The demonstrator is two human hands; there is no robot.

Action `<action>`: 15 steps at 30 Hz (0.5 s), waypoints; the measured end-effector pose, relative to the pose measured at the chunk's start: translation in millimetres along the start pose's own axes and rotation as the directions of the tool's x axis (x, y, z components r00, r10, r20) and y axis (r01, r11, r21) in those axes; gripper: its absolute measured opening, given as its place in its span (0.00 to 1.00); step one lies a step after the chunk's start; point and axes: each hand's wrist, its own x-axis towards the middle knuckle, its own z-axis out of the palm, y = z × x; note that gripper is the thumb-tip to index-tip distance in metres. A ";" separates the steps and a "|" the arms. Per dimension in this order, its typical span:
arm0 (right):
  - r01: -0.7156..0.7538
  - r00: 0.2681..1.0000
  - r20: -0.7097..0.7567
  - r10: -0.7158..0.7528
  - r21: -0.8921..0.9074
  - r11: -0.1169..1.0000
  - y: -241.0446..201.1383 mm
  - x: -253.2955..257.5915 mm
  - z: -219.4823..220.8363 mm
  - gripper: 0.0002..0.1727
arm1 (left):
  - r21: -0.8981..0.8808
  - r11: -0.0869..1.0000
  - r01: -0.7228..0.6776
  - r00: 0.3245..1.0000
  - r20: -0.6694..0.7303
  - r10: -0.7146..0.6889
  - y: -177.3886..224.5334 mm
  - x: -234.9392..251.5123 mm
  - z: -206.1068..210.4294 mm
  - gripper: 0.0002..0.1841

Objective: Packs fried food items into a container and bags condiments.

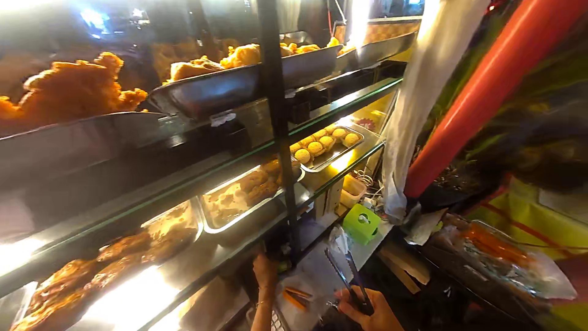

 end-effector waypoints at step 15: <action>-0.023 0.996 0.085 0.013 0.113 0.993 -51.3 36.7 -3.0 0.15 | -0.645 0.613 -0.457 0.801 0.002 0.599 38.3 -103.5 -46.3 0.34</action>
